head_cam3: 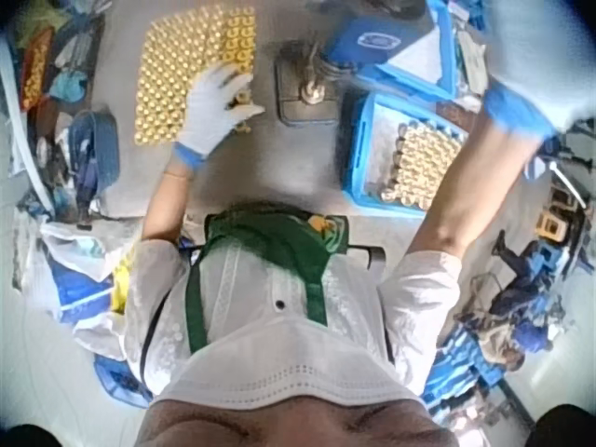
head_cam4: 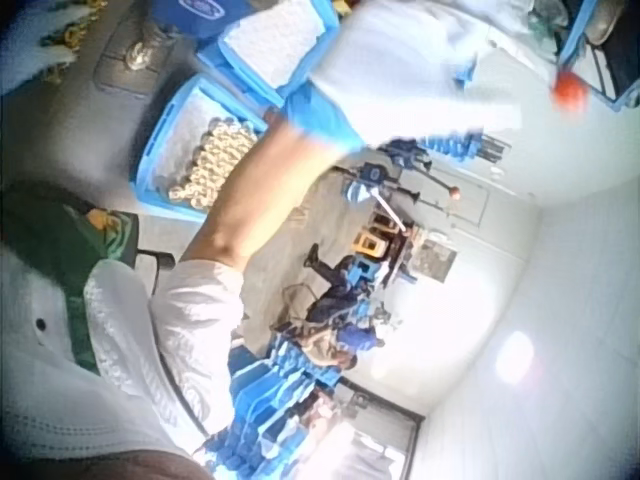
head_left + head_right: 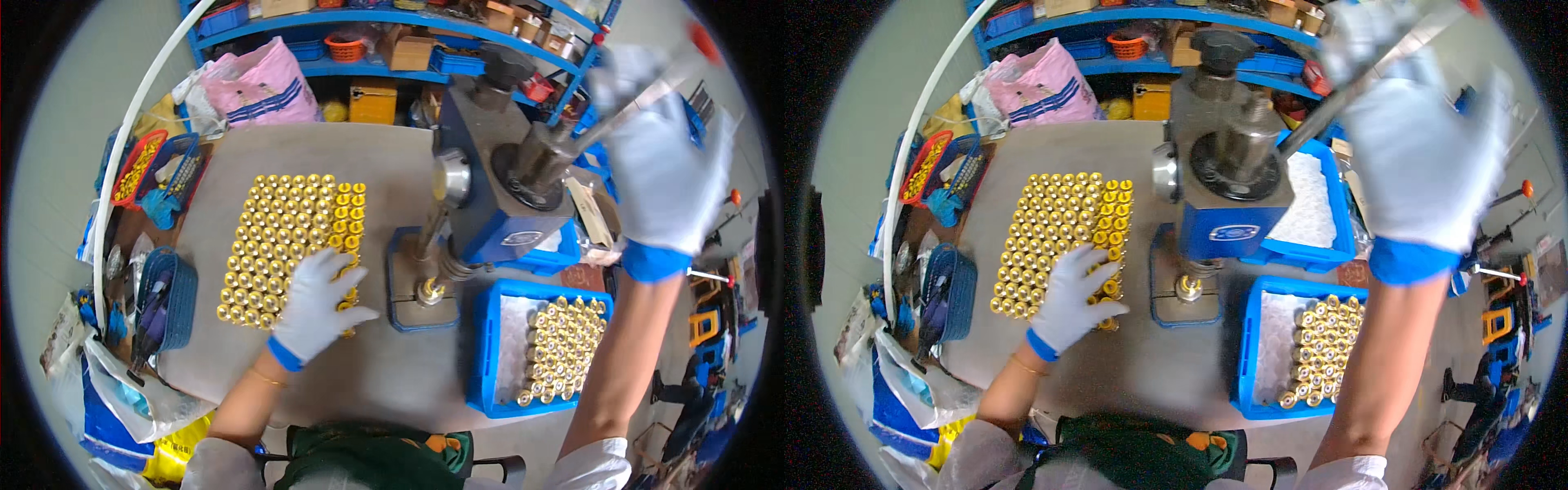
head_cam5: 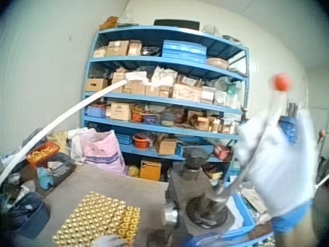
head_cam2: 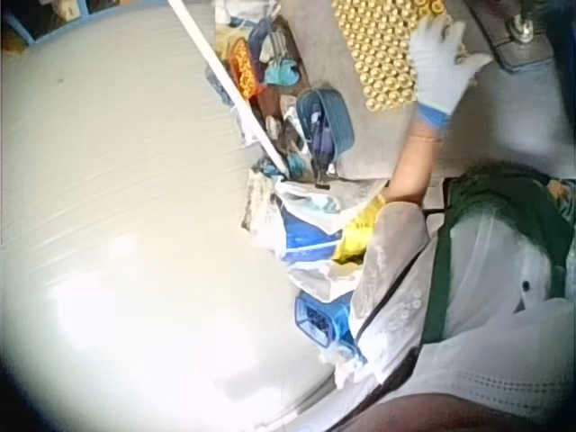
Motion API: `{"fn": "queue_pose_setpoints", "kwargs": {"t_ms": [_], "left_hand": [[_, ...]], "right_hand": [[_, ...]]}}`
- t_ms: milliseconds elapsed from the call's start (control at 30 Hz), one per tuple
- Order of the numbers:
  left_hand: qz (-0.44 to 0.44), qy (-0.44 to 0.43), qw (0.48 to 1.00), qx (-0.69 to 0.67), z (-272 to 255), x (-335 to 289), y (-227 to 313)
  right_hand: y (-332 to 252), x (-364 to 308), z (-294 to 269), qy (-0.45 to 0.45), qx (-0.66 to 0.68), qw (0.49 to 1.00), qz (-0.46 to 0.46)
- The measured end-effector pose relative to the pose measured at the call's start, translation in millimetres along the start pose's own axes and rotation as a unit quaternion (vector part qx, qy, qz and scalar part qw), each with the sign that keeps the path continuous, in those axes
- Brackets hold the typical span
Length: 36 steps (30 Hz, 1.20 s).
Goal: The person positions a manual press machine, takes metal parts one at a time from the table, presses each component using the machine lever, and places the pressed parts into a blue bin.
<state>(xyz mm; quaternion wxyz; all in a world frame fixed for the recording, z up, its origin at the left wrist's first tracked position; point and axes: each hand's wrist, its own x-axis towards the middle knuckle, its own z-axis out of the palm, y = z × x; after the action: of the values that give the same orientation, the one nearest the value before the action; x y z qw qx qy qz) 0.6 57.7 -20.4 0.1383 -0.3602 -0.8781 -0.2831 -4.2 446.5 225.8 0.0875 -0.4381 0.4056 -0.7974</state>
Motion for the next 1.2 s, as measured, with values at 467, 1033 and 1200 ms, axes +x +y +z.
{"fn": "queue_pose_setpoints", "kwargs": {"t_ms": [467, 1033, 1200], "left_hand": [[-0.041, -0.063, 0.972, -0.221, 101.8, 55.5, 33.3], [-0.052, -0.092, 0.979, -0.174, 81.4, 66.1, 41.2], [-0.009, -0.036, 0.991, -0.126, 65.0, 64.2, 20.3]], "right_hand": [[129.2, -165.9, 123.5, 0.461, -0.551, 0.616, 0.323], [57.4, 2.4, 59.8, 0.346, -0.034, 0.937, -0.012], [86.3, -140.8, 9.4, 0.09, -0.796, 0.449, 0.397]]}}
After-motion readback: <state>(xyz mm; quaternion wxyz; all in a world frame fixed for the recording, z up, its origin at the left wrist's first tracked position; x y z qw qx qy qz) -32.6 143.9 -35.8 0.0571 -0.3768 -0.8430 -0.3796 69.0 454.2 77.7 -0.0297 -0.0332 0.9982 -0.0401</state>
